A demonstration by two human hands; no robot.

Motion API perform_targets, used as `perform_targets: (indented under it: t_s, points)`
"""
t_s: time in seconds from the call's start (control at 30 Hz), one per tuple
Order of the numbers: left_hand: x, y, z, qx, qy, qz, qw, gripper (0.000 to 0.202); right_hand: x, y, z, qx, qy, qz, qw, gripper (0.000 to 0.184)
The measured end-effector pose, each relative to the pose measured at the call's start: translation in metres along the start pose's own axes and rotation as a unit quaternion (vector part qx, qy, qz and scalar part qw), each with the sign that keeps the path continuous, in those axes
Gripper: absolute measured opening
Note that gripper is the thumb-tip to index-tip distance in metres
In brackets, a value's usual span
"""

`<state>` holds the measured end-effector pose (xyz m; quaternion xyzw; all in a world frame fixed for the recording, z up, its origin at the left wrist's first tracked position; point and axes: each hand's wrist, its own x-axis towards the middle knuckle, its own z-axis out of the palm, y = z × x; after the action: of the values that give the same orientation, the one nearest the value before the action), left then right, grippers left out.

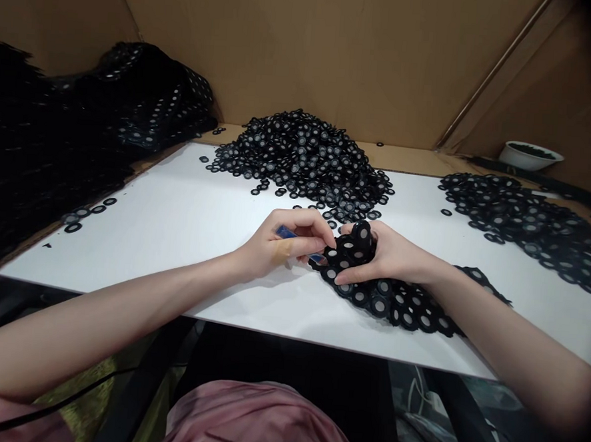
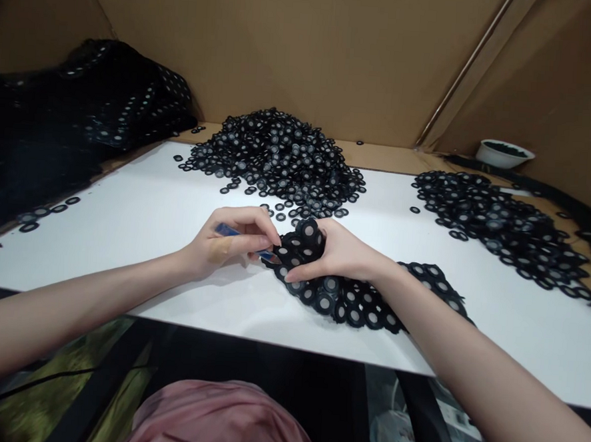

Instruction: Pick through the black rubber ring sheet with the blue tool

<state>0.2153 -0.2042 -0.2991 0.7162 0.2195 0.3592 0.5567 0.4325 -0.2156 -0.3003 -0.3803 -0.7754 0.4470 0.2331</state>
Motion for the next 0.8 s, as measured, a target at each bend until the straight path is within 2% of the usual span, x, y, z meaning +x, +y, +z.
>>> perform_targets:
  t_s: [0.17, 0.37, 0.47, 0.6, 0.67, 0.73, 0.8]
  points:
    - [0.0002, 0.0010, -0.0001, -0.001, -0.018, -0.025, 1.000, 0.008, 0.0004, 0.0004, 0.0003, -0.018, 0.022, -0.027, 0.999, 0.038]
    - [0.0010, -0.0024, -0.0039, -0.002, -0.048, -0.023, 0.999, 0.008, 0.0009, -0.0004, 0.0020, -0.016, 0.006, -0.039, 0.999, 0.040]
    - [0.0009, -0.0027, -0.0041, 0.028, -0.058, 0.003, 0.998, 0.009, 0.0013, -0.0010, 0.0015, -0.028, 0.006, -0.045, 0.999, 0.040]
    - [-0.0012, 0.0018, -0.0008, 0.131, -0.069, 0.124, 0.981, 0.013, 0.0017, -0.0010, 0.0006, -0.029, 0.003, -0.049, 0.998, 0.041]
    - [-0.0023, 0.0044, 0.0012, 0.167, -0.074, 0.164, 0.969, 0.016, 0.0018, -0.0008, 0.0005, -0.024, 0.002, -0.048, 0.999, 0.042]
    - [-0.0025, 0.0054, 0.0020, 0.167, -0.079, 0.157, 0.970, 0.017, 0.0020, -0.0006, 0.0007, -0.022, -0.001, -0.046, 0.999, 0.043]
    - [-0.0019, 0.0047, 0.0014, 0.133, -0.077, 0.111, 0.982, 0.015, 0.0021, -0.0008, 0.0011, -0.024, -0.005, -0.046, 0.999, 0.042]
